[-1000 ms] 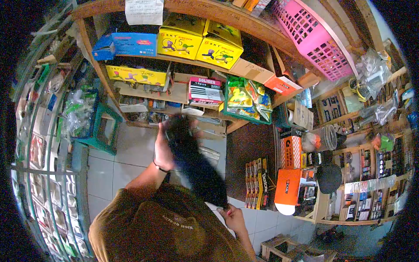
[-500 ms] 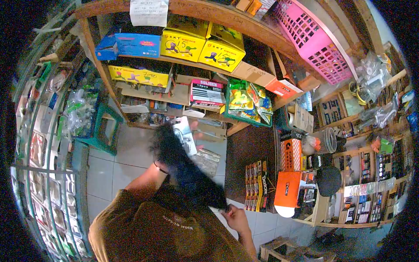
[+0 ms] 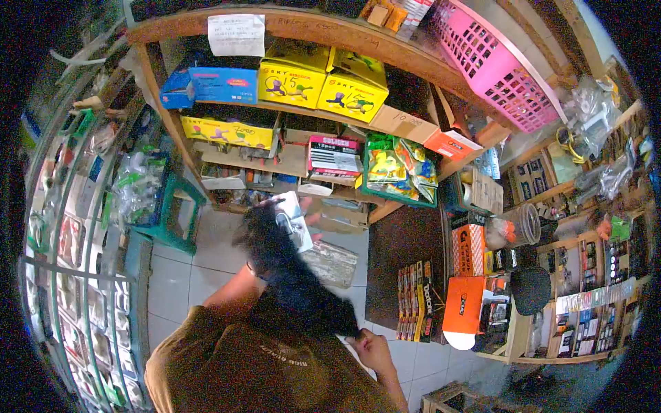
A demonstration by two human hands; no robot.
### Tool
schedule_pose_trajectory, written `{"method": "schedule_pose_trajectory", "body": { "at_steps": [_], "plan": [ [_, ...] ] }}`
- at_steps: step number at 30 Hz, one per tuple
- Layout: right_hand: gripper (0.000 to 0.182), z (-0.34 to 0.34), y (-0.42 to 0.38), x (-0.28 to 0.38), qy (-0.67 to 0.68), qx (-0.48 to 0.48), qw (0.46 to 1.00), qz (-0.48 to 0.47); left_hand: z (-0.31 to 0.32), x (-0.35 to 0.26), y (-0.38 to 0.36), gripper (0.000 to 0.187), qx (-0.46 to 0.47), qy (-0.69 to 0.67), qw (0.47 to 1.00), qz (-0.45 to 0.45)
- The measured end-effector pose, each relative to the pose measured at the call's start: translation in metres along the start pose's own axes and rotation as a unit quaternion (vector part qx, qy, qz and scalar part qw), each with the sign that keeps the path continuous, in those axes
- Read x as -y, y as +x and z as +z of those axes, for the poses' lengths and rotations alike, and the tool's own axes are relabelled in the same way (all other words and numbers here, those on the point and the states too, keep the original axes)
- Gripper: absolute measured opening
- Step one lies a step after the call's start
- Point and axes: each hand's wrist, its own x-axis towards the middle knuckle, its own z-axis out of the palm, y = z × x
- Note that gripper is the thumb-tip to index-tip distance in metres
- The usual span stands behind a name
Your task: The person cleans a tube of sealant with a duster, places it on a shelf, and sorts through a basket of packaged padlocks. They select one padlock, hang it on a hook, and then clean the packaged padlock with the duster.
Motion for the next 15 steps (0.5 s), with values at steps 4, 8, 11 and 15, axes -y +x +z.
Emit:
{"method": "schedule_pose_trajectory", "body": {
  "at_steps": [4,8,11,15],
  "plan": [
    [0.041,-0.002,-0.002,0.011,0.016,-0.002,0.998,0.063,0.001,0.003,-0.005,0.065,-0.058,0.094,0.994,0.015],
    [0.04,-0.004,0.001,0.01,-0.041,-0.005,0.998,0.038,-0.015,0.008,-0.003,0.064,0.025,-0.012,0.999,-0.021],
    [0.039,0.002,0.002,0.007,0.007,-0.054,0.996,0.075,-0.023,0.0,0.006,0.066,0.182,-0.122,0.976,-0.017],
    [0.035,0.0,0.001,0.005,-0.056,-0.019,0.998,0.004,-0.007,0.011,-0.001,0.06,-0.045,0.026,0.999,0.005]
  ]
}}
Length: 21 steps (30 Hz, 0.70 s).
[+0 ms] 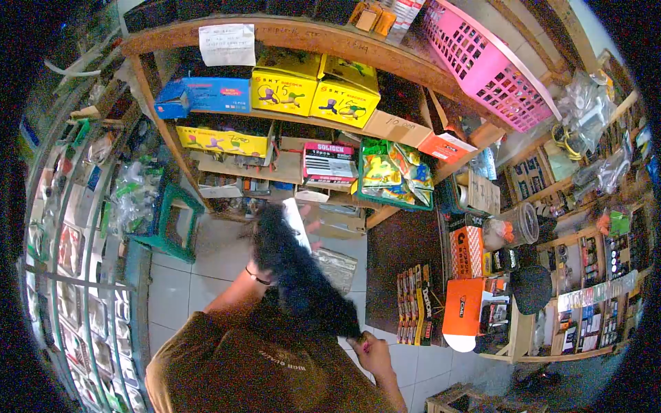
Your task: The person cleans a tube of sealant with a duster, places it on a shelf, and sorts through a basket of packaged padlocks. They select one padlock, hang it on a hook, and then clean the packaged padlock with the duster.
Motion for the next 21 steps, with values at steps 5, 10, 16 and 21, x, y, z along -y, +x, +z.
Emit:
{"method": "schedule_pose_trajectory", "body": {
  "at_steps": [5,10,16,21],
  "plan": [
    [0.033,-0.018,0.002,0.0,0.0,-0.006,0.999,0.032,0.001,0.002,0.005,0.06,0.006,0.016,1.0,0.007],
    [0.032,-0.028,0.016,-0.013,-0.029,-0.005,0.996,0.079,-0.031,0.01,0.014,0.056,0.096,-0.017,0.994,0.052],
    [0.03,-0.043,0.016,-0.038,-0.032,0.007,0.999,0.021,-0.036,0.023,0.018,0.056,-0.028,0.077,0.995,0.06],
    [0.031,-0.039,0.015,-0.04,0.001,0.015,1.0,0.001,-0.009,0.027,0.008,0.056,-0.057,0.005,0.998,0.031]
  ]
}}
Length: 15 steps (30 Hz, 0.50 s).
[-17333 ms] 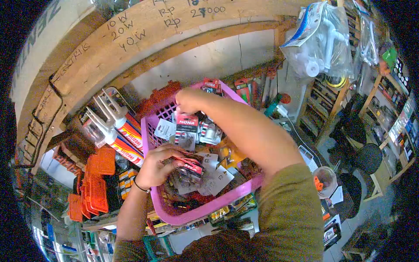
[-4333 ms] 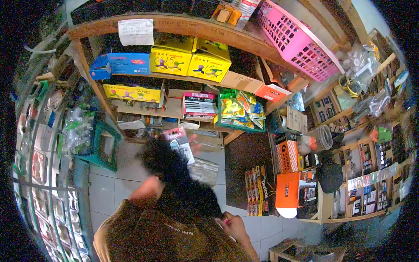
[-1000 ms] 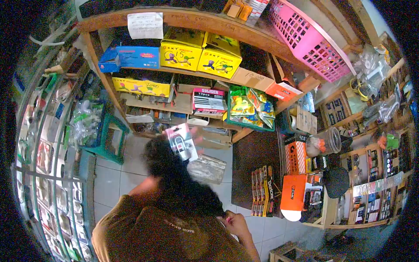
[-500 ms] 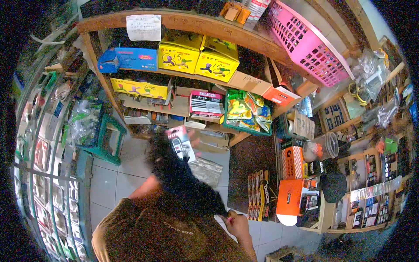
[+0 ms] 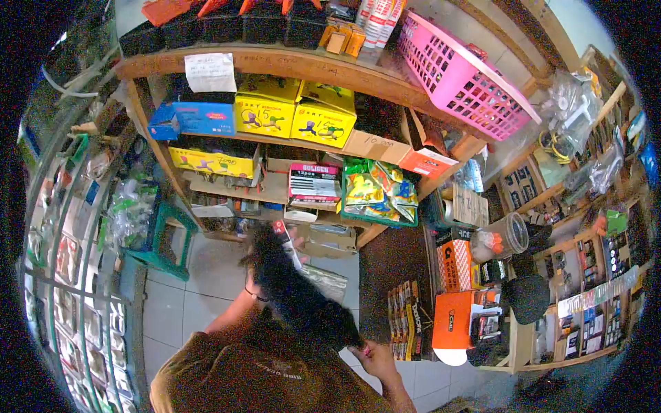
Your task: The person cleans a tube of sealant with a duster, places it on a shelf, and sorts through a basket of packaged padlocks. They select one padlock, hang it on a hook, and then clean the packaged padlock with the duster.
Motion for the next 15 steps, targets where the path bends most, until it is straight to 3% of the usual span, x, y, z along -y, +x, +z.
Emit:
{"method": "schedule_pose_trajectory", "body": {
  "at_steps": [1,3,4,5,7,8,9,11,13,15],
  "plan": [
    [0.031,0.005,0.0,0.006,0.004,-0.001,1.0,0.001,0.014,-0.007,-0.002,0.055,-0.038,0.051,0.998,0.015],
    [0.031,0.018,0.002,0.02,0.043,-0.056,0.997,0.001,0.003,-0.016,-0.001,0.06,-0.021,0.08,0.996,0.042],
    [0.031,0.023,0.002,0.021,0.029,-0.019,0.999,-0.01,0.001,-0.018,0.002,0.053,-0.005,0.065,0.997,0.042],
    [0.031,0.029,0.004,0.028,0.034,-0.023,0.999,-0.011,-0.006,-0.02,-0.002,0.054,0.074,-0.002,0.997,0.006],
    [0.038,0.036,0.005,0.043,0.047,-0.003,0.999,0.021,-0.023,-0.023,0.007,0.058,0.016,0.08,0.996,0.019],
    [0.039,0.044,0.006,0.046,0.061,-0.015,0.996,0.057,0.011,-0.038,-0.004,0.061,0.055,-0.003,0.998,-0.003],
    [0.039,0.049,0.005,0.049,0.059,-0.015,0.996,0.06,-0.004,-0.045,-0.002,0.061,0.132,-0.147,0.979,-0.052],
    [0.04,0.057,0.005,0.059,0.058,0.002,0.998,0.038,-0.012,-0.051,0.001,0.062,0.008,0.046,0.999,0.002],
    [0.04,0.063,0.003,0.053,0.038,0.011,0.999,0.023,-0.006,-0.051,-0.004,0.063,0.014,0.085,0.996,0.0],
    [0.04,0.061,0.004,0.061,0.116,-0.026,0.991,0.063,-0.004,-0.059,-0.006,0.065,0.021,0.021,1.0,0.003]
  ]
}}
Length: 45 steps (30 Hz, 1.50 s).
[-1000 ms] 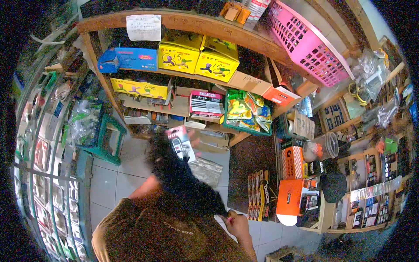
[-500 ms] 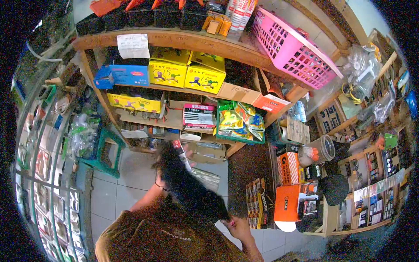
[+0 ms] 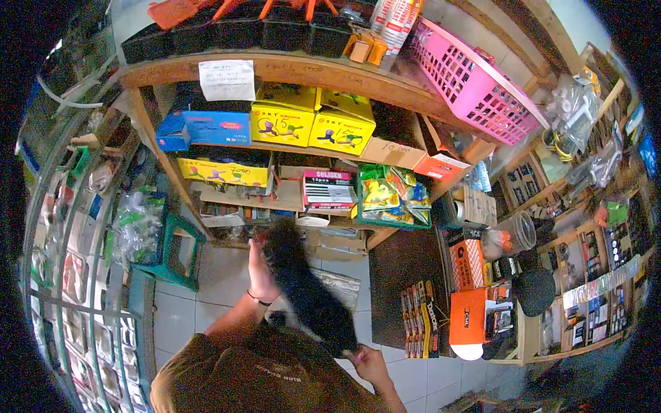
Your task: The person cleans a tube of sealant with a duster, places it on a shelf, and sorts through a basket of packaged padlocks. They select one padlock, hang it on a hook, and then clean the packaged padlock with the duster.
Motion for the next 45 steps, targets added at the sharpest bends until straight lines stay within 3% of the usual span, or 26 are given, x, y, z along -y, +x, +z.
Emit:
{"method": "schedule_pose_trajectory", "body": {
  "at_steps": [2,3,6,8,9,10,12,14,16,18,20,21,22,24,26,28,29,30,31,32,33,36,37,40,42,45],
  "plan": [
    [0.039,0.001,0.0,0.005,0.005,-0.003,1.0,0.006,-0.025,-0.006,0.009,0.066,0.216,-0.104,0.971,-0.022],
    [0.039,-0.001,0.001,0.005,-0.028,0.032,0.999,-0.024,-0.006,-0.003,0.001,0.066,-0.008,0.046,0.998,0.031],
    [0.037,0.002,0.001,0.009,-0.033,0.047,0.998,-0.017,-0.019,-0.002,0.004,0.066,-0.037,0.035,0.999,-0.007],
    [0.034,0.005,0.001,0.011,0.022,0.007,0.998,0.051,-0.044,-0.011,0.008,0.069,0.155,-0.149,0.976,-0.03],
    [0.033,0.003,-0.001,0.017,0.017,0.016,0.999,0.048,-0.034,-0.006,0.002,0.072,0.004,0.041,0.999,0.028],
    [0.033,-0.001,-0.002,0.012,0.012,0.016,0.999,0.05,-0.034,-0.004,0.003,0.072,0.002,0.036,0.999,0.029],
    [0.033,-0.008,-0.006,0.003,-0.068,0.075,0.992,-0.082,-0.035,0.0,0.003,0.074,-0.019,-0.037,0.999,-0.036],
    [0.033,-0.006,-0.007,0.009,-0.071,0.065,0.995,-0.031,-0.01,-0.001,-0.005,0.073,0.032,-0.034,0.999,-0.017],
    [0.036,-0.004,-0.006,0.019,-0.018,0.018,0.993,0.115,-0.045,-0.002,0.002,0.068,0.042,-0.009,0.998,-0.036],
    [0.032,-0.004,-0.008,0.003,-0.009,0.045,0.996,0.076,-0.002,-0.002,-0.004,0.061,-0.04,-0.02,0.999,0.007],
    [0.037,-0.011,-0.011,0.018,-0.095,0.062,0.994,0.001,-0.009,0.001,0.002,0.061,-0.053,0.067,0.996,-0.019],
    [0.04,-0.008,-0.011,0.017,-0.043,0.038,0.997,0.049,-0.006,-0.002,-0.001,0.062,0.092,-0.044,0.995,-0.015],
    [0.04,-0.005,-0.011,0.016,-0.041,0.039,0.997,0.052,-0.002,-0.006,-0.002,0.066,-0.022,-0.011,1.0,-0.004],
    [0.042,0.0,-0.01,0.015,0.004,0.001,0.995,0.103,-0.02,-0.005,-0.001,0.068,0.028,-0.013,0.999,-0.024],
    [0.043,-0.002,-0.013,0.006,-0.03,0.018,0.996,0.076,-0.001,-0.002,-0.001,0.069,-0.006,-0.016,1.0,-0.008],
    [0.042,-0.004,-0.011,-0.011,-0.092,0.015,0.991,-0.091,-0.019,-0.002,0.002,0.069,0.04,-0.024,0.998,-0.041],
    [0.042,-0.002,-0.011,-0.011,-0.092,0.014,0.992,-0.09,-0.012,-0.001,0.0,0.066,0.084,-0.064,0.994,-0.036],
    [0.042,0.001,-0.01,-0.009,-0.059,0.0,0.998,-0.004,-0.004,-0.002,-0.001,0.062,-0.007,-0.006,1.0,-0.001],
    [0.042,0.004,-0.009,-0.007,-0.025,-0.014,0.996,0.082,-0.026,-0.001,0.004,0.064,0.099,-0.093,0.99,-0.038],
    [0.042,0.002,-0.01,-0.003,-0.023,-0.013,0.996,0.082,-0.027,-0.005,0.006,0.067,0.203,-0.179,0.96,-0.073],
    [0.042,-0.001,-0.011,0.003,-0.065,0.017,0.997,0.04,-0.026,-0.001,0.001,0.066,-0.005,-0.01,1.0,-0.023],
    [0.042,0.005,-0.012,-0.001,-0.068,0.024,0.997,0.018,-0.017,0.004,0.003,0.062,-0.007,0.034,0.999,-0.029],
    [0.042,0.009,-0.012,-0.003,-0.032,0.003,0.999,0.039,-0.015,-0.003,-0.002,0.061,0.069,-0.069,0.993,-0.064],
    [0.04,0.009,-0.011,0.002,-0.028,0.015,0.999,-0.002,-0.048,0.005,0.008,0.061,-0.029,0.013,0.999,-0.037],
    [0.04,0.004,-0.013,0.002,-0.04,0.029,0.999,0.011,-0.037,0.008,0.002,0.061,0.032,-0.005,0.998,-0.06],
    [0.032,0.005,-0.012,-0.007,-0.036,0.025,0.997,0.057,-0.028,0.003,0.001,0.058,-0.033,0.016,0.998,-0.053]
  ]
}}
